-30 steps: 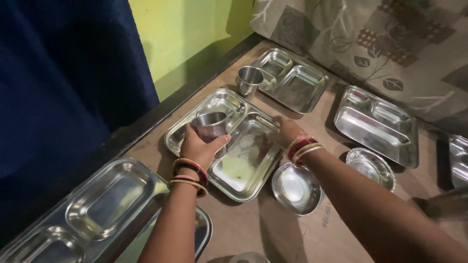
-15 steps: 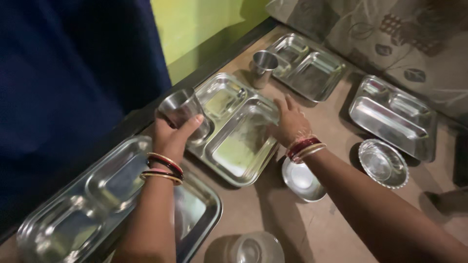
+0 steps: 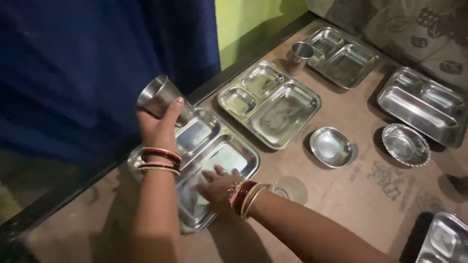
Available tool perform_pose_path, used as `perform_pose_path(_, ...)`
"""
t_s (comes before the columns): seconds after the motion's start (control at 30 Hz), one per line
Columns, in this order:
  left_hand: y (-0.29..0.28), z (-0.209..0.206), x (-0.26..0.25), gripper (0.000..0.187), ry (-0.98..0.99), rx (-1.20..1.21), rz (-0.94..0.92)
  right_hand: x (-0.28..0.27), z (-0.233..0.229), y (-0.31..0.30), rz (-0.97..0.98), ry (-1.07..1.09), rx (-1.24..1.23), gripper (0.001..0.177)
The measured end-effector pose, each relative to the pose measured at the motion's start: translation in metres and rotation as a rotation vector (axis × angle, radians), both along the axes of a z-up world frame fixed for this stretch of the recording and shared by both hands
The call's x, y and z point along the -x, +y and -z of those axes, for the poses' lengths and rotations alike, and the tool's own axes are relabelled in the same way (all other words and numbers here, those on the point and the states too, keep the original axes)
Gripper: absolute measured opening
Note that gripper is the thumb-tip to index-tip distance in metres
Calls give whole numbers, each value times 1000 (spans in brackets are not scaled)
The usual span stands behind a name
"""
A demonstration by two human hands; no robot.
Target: The person wipes multiple stainless steel plates, bowls, cups, and cutlery with a white cloth. The person arranges the cleaned items on a table covered with a patterned cloth.
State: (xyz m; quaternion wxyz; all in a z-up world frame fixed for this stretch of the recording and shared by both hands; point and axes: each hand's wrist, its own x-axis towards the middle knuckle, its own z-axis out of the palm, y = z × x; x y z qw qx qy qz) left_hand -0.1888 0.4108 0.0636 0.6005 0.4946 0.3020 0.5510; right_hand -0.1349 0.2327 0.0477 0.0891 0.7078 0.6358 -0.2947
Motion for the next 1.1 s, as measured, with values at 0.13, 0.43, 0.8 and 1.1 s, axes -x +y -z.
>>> perform_pose_path(0.13,-5,0,36,65,-46,-25,2,14,7,-16,-29,79,-3,69)
perform_pose_path(0.43,-34,-1,49,72,7,137,-17,47,20,-56,-49,110,-17,64)
perform_pose_path(0.8,-54,1,29,60,158,43,82,-110,-17,-34,265,339,-572,46)
perform_pose_path(1.1,-57,24,-8,63,208,88,134,-212,37,-77,-35,-424,-438,50)
